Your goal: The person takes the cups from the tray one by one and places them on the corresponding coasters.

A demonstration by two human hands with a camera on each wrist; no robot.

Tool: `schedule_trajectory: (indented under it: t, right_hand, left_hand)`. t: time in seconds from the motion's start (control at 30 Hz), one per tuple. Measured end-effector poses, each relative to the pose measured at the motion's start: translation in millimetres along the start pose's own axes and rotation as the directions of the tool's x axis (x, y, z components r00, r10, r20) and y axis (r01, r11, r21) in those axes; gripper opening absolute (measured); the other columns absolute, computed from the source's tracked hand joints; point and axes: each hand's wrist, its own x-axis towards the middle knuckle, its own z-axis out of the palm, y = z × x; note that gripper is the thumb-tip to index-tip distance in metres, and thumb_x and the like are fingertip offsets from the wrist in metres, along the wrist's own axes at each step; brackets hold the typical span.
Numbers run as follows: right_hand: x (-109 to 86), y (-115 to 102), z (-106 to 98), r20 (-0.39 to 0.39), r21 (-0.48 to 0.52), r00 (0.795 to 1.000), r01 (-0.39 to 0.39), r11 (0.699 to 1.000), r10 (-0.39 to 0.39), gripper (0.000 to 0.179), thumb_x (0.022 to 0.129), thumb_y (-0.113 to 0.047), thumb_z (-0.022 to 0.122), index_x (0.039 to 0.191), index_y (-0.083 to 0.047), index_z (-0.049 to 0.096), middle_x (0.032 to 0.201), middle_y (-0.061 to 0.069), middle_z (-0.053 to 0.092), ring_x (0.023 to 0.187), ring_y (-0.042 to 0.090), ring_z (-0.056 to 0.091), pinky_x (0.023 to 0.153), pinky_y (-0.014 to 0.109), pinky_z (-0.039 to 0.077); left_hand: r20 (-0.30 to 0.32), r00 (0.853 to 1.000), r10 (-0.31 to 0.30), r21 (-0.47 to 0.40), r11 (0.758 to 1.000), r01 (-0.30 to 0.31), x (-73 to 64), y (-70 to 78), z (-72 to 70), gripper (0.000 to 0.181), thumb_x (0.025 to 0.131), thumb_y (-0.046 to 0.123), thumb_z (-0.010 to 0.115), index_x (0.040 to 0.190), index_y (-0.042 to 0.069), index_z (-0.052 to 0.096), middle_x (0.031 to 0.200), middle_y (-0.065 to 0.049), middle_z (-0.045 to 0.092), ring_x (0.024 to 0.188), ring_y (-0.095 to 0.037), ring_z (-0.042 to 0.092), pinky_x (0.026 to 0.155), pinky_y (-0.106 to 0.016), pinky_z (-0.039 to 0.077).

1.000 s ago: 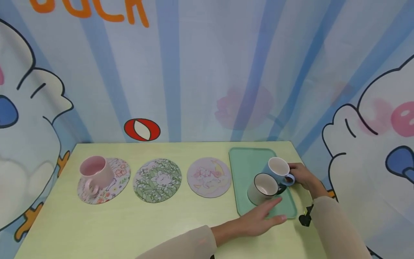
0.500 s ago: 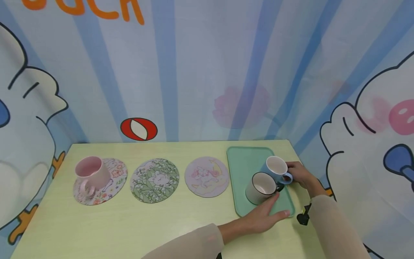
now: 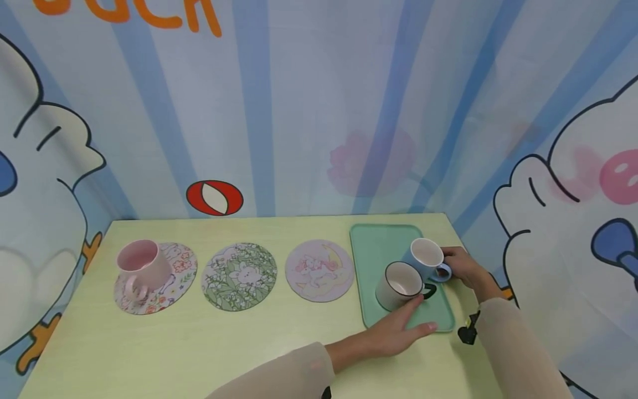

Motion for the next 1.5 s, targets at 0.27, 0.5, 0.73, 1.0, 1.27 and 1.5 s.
schedule_trajectory:
  t: [0.27,0.5,0.73,1.0,1.27,1.5]
  right_hand:
    - [2.1,0,-4,0.005,-0.009,1.0,-0.019,1.0,0.019,0.049,0.102,0.0,0.045,0.15,0.013,0.048,0.104,0.012,0.067,0.076,0.018,0.062,0.065,0.034,0.054]
    - [0.1,-2,-6,0.003,-0.009,1.0,-0.02,1.0,0.02,0.049,0.103,0.0,0.045,0.15,0.013,0.047,0.112,0.016,0.067,0.081,0.019,0.063,0.066,0.034,0.056]
    - [1.1,-3,-5,0.009,-0.014,1.0,-0.008,1.0,0.008,0.045,0.104,-0.001,0.046,0.147,0.013,0.051,0.097,0.007,0.066,0.077,0.019,0.061,0.064,0.035,0.053]
    - [-2.7,-5,-1,-0.001,-0.005,1.0,-0.016,1.0,0.016,0.048,0.102,0.0,0.047,0.149,0.013,0.049,0.109,0.015,0.067,0.079,0.019,0.062,0.065,0.034,0.054]
    - [-4.3,-4,0,0.011,0.014,1.0,-0.023,1.0,0.022,0.046,0.104,-0.001,0.045,0.148,0.015,0.048,0.117,0.018,0.065,0.082,0.018,0.062,0.067,0.033,0.055]
    - [-3.1,-2,1,0.021,0.002,0.999,-0.024,1.0,0.024,0.047,0.106,-0.003,0.045,0.149,0.015,0.047,0.123,0.022,0.062,0.087,0.019,0.061,0.07,0.033,0.055]
  left_hand:
    - [-0.023,1.0,-0.006,-0.006,1.0,0.006,-4.3,-4.7,-6.8,0.075,0.11,0.055,0.047,0.168,0.012,0.029,0.172,0.003,0.03,0.155,-0.014,0.031,0.124,-0.033,0.03]
    - [-0.051,0.999,-0.004,-0.022,1.0,0.003,-0.8,-2.7,-2.6,0.075,0.109,0.055,0.047,0.169,0.014,0.028,0.172,0.001,0.031,0.155,-0.016,0.033,0.123,-0.033,0.031]
    - [-0.056,0.998,-0.023,-0.013,1.0,0.023,5.2,-3.6,-0.4,0.078,0.109,0.058,0.046,0.168,0.011,0.028,0.172,0.0,0.031,0.156,-0.014,0.031,0.124,-0.033,0.03]
    - [-0.055,0.998,-0.022,0.008,1.0,0.022,2.1,-6.6,-6.2,0.078,0.109,0.058,0.045,0.169,0.011,0.027,0.171,0.0,0.032,0.155,-0.015,0.033,0.124,-0.033,0.031]
    - [-0.063,0.997,-0.042,-0.012,0.999,0.041,-2.3,-11.1,-16.9,0.079,0.109,0.059,0.045,0.169,0.012,0.026,0.171,-0.001,0.032,0.155,-0.016,0.032,0.125,-0.033,0.029]
    - [-0.069,0.995,-0.065,-0.01,0.998,0.064,-3.6,-14.6,-24.1,0.077,0.109,0.06,0.044,0.169,0.015,0.028,0.171,0.0,0.033,0.155,-0.016,0.033,0.124,-0.035,0.031]
